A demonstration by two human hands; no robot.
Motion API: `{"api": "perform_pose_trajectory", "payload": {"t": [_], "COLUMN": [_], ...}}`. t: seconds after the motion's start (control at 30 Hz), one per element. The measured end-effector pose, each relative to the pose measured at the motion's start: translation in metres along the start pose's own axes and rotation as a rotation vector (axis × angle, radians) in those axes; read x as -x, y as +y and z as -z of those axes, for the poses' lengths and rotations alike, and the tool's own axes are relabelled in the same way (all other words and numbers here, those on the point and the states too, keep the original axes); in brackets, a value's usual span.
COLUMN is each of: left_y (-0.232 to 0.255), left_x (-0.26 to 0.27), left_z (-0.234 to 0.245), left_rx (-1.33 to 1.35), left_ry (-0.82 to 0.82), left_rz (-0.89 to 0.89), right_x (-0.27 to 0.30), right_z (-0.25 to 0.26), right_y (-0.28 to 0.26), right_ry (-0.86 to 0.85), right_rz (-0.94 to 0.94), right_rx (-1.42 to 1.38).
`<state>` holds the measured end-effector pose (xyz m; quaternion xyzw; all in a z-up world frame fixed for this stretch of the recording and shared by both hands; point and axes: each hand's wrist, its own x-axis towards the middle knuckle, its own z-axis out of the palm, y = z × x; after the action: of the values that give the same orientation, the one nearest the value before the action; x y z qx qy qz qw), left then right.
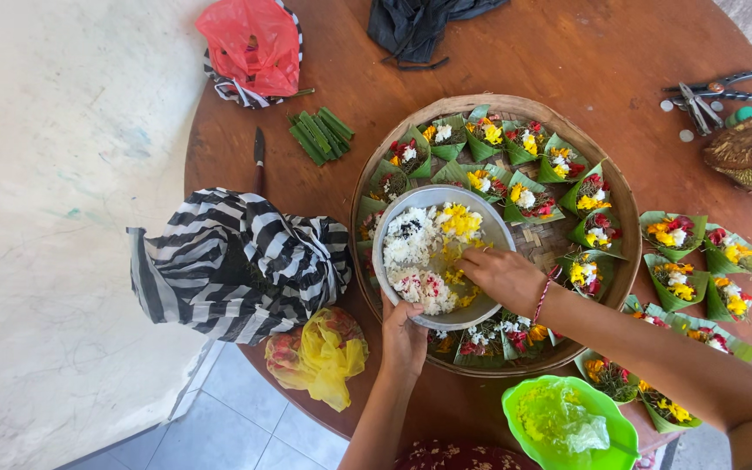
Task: The person places small amounts of yellow and white rice into individual banana leaf cones arranged on a round woven tray. The person uses their right hand to scoop rice from a metal bowl and carefully deposits it into each cone.
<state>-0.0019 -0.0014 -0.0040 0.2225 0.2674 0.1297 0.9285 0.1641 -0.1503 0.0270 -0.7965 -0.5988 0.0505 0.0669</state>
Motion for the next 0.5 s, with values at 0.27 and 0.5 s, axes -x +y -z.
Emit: {"api": "perform_pose_trajectory", "payload": {"t": [0.27,0.5], "left_y": [0.009,0.011], "left_x": [-0.003,-0.003], "left_z": [0.002,0.015], "left_rx": [-0.016,-0.051], "left_ry": [0.084,0.132], "left_rz": [0.015,0.039], "right_x": [-0.039,-0.122], "right_z": [0.016,-0.005], "right_y": [0.068,0.179], "right_ry": [-0.190,0.244], "right_rz": [-0.583,-0.722], "right_rx": [-1.140,-1.484]}}
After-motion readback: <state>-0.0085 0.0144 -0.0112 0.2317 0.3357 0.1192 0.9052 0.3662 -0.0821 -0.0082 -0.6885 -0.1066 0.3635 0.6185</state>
